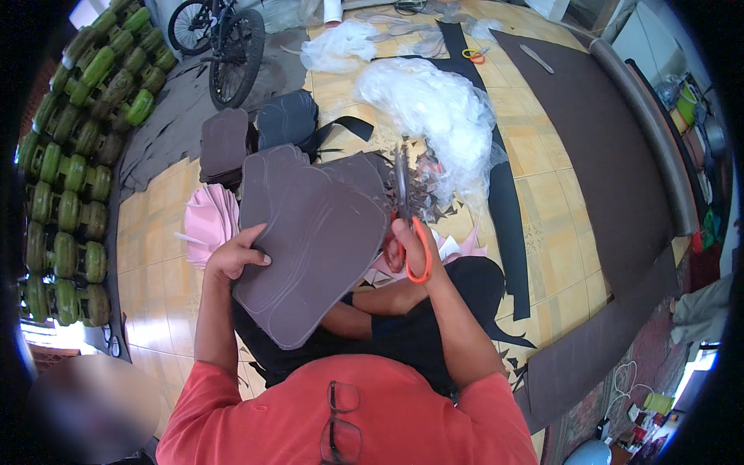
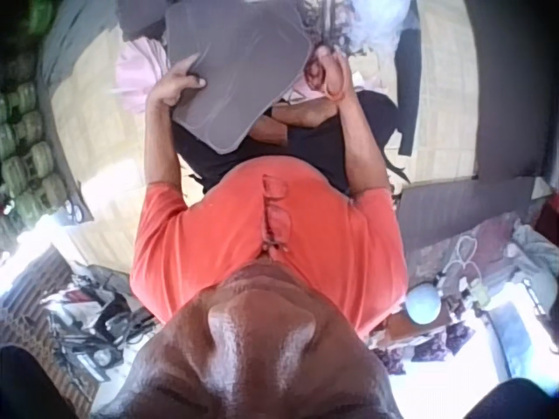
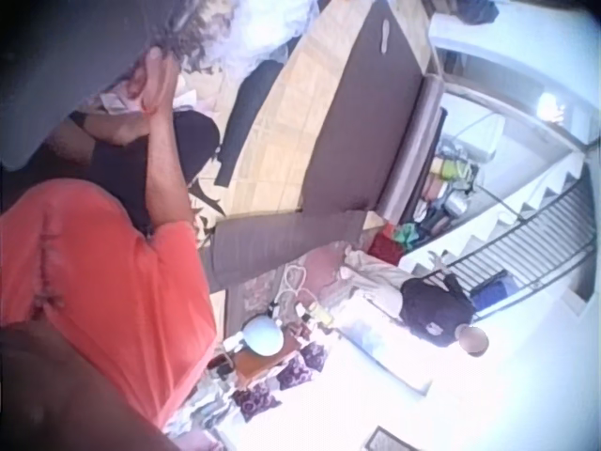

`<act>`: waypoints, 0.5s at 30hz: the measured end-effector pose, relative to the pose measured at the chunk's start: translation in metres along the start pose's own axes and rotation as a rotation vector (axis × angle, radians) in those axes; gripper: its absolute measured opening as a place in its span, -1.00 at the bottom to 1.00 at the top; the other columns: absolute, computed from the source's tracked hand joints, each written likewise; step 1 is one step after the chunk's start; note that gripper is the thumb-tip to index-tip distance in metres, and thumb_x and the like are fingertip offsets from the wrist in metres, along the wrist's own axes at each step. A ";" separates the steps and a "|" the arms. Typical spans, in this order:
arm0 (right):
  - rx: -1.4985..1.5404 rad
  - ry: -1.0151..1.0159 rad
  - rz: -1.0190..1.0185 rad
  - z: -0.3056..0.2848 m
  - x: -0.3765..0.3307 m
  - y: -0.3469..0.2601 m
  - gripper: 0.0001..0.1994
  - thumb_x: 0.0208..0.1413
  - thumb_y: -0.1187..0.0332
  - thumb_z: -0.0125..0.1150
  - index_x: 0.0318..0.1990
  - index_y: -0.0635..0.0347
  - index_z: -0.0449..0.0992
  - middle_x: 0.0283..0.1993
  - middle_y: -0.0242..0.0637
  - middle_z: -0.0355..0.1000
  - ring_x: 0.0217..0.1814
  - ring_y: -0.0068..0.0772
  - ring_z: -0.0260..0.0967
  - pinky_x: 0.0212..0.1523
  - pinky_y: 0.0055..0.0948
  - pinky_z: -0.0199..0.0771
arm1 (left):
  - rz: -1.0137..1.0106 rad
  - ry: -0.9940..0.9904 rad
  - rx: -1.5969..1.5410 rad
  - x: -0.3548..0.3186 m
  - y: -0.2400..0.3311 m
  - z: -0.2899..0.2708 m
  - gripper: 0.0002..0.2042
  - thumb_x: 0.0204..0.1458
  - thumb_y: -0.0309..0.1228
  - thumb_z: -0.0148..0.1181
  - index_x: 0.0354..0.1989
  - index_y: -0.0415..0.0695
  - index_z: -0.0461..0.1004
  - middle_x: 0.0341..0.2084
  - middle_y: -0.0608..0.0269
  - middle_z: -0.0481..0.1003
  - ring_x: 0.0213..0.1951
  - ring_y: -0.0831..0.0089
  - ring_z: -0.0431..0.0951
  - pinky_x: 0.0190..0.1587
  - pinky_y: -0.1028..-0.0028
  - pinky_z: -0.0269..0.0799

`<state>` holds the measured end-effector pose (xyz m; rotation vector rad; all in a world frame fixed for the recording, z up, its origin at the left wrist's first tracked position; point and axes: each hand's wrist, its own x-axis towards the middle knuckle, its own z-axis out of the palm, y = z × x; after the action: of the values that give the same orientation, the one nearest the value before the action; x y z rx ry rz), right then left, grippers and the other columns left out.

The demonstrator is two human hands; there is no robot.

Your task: The person sits cross-legged on the floor and uses orange-handled scissors to cut a stack of brown material into shoe-shaped pieces. The person holds the stack with the left hand and cuts along the edges with the right hand, placing the finished pieces on a pile to the left.

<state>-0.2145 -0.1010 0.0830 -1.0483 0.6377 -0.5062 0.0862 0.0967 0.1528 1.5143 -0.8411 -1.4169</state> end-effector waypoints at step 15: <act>0.062 0.062 -0.038 0.070 -0.016 0.024 -0.78 0.14 0.30 0.16 -0.30 0.27 0.32 -0.51 -0.37 0.33 -0.59 -0.58 0.31 -0.55 -0.58 0.36 | 0.398 0.582 -0.582 0.035 -0.031 0.128 -0.59 0.04 -0.57 0.17 0.10 -0.21 0.32 -0.02 0.18 0.40 0.03 0.33 0.42 0.05 0.36 0.36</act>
<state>-0.1754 -0.0366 0.0893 -0.9905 0.6541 -0.5904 -0.0387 0.0580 0.1145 1.1259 -0.2989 -0.7629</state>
